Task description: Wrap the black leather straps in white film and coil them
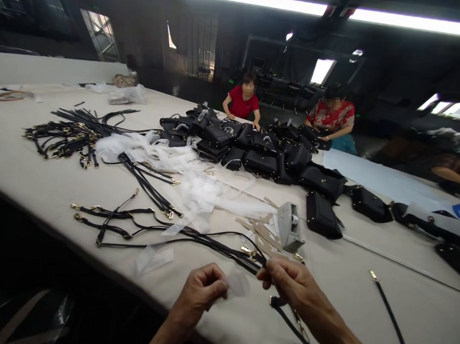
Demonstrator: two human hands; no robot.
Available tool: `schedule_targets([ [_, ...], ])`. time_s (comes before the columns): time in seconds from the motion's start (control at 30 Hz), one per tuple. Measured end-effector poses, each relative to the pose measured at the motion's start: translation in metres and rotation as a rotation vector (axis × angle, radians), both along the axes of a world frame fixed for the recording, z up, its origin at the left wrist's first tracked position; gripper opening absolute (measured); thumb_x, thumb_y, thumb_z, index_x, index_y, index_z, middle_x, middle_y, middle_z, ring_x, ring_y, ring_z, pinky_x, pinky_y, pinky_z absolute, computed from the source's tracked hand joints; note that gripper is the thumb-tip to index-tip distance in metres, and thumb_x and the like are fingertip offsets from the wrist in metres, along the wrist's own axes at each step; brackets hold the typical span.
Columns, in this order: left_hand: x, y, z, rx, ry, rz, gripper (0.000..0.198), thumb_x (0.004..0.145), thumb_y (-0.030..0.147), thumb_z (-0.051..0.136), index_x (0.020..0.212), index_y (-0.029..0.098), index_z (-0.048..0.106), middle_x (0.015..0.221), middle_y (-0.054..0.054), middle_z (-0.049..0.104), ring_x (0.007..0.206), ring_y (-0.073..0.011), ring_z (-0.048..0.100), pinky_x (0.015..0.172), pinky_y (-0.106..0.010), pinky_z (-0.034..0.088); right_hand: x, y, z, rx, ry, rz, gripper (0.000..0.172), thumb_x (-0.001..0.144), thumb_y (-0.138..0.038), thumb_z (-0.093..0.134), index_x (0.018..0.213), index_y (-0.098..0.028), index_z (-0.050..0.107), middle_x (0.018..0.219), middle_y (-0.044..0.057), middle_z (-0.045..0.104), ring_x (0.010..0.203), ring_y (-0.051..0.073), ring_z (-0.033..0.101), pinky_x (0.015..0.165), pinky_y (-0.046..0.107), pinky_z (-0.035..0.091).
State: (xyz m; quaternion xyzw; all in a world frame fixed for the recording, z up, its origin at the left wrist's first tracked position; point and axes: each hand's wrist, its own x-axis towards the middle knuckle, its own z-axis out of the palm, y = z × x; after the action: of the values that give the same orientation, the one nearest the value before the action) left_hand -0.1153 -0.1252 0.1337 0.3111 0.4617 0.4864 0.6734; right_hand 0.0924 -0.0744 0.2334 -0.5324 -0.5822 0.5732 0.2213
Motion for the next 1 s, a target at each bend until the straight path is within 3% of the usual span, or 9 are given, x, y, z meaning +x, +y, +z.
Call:
schedule_targets([
  [0.17, -0.013, -0.005, -0.016, -0.025, -0.158, -0.007, 0.057, 0.057, 0.064, 0.082, 0.055, 0.014, 0.055, 0.047, 0.004, 0.049, 0.041, -0.0024, 0.019, 0.043, -0.021, 0.007, 0.008, -0.016, 0.031, -0.077, -0.019, 0.117, 0.06, 0.081, -0.071, 0.055, 0.073, -0.015, 0.074, 0.063, 0.005, 0.061, 0.059, 0.016, 0.054, 0.054, 0.027, 0.042],
  [0.3, -0.019, -0.01, -0.031, 0.056, -0.202, -0.038, 0.058, 0.063, 0.065, 0.079, 0.052, 0.011, 0.06, 0.047, 0.003, 0.046, 0.042, -0.0034, 0.021, 0.045, -0.023, 0.007, -0.001, -0.025, 0.039, -0.095, -0.031, 0.228, 0.057, 0.084, -0.068, 0.054, 0.073, -0.017, 0.076, 0.065, 0.006, 0.065, 0.063, 0.018, 0.056, 0.06, 0.028, 0.042],
  [0.43, -0.023, -0.014, -0.033, 0.092, -0.227, -0.076, 0.06, 0.062, 0.068, 0.078, 0.054, 0.01, 0.064, 0.049, 0.001, 0.047, 0.046, -0.0059, 0.027, 0.047, -0.024, 0.012, -0.013, -0.028, 0.034, -0.058, -0.077, 0.296, 0.054, 0.086, -0.064, 0.053, 0.073, -0.018, 0.077, 0.065, 0.005, 0.067, 0.061, 0.017, 0.056, 0.058, 0.026, 0.04],
  [0.6, -0.028, -0.016, -0.023, 0.139, -0.234, -0.153, 0.059, 0.067, 0.067, 0.074, 0.057, 0.009, 0.067, 0.054, -0.002, 0.052, 0.052, -0.0097, 0.038, 0.051, -0.024, 0.02, -0.017, -0.03, 0.023, -0.06, -0.117, 0.318, 0.051, 0.089, -0.059, 0.054, 0.073, -0.016, 0.077, 0.061, 0.004, 0.065, 0.058, 0.014, 0.052, 0.056, 0.025, 0.036],
  [0.87, -0.026, -0.012, -0.021, 0.162, -0.11, -0.323, 0.064, 0.073, 0.072, 0.066, 0.075, 0.008, 0.075, 0.055, -0.001, 0.052, 0.048, -0.0083, 0.036, 0.046, -0.022, 0.022, -0.021, -0.023, 0.011, -0.272, -0.041, 0.394, 0.042, 0.088, -0.051, 0.058, 0.076, -0.015, 0.077, 0.062, 0.002, 0.063, 0.052, 0.009, 0.045, 0.052, 0.021, 0.034],
  [1.0, -0.028, -0.01, -0.014, 0.157, -0.047, -0.372, 0.063, 0.075, 0.071, 0.064, 0.077, 0.009, 0.075, 0.06, -0.005, 0.062, 0.045, -0.0081, 0.039, 0.043, -0.021, 0.026, -0.017, -0.015, 0.003, -0.297, -0.029, 0.413, 0.042, 0.089, -0.051, 0.056, 0.079, -0.015, 0.076, 0.065, 0.002, 0.063, 0.052, 0.01, 0.048, 0.051, 0.02, 0.037],
])
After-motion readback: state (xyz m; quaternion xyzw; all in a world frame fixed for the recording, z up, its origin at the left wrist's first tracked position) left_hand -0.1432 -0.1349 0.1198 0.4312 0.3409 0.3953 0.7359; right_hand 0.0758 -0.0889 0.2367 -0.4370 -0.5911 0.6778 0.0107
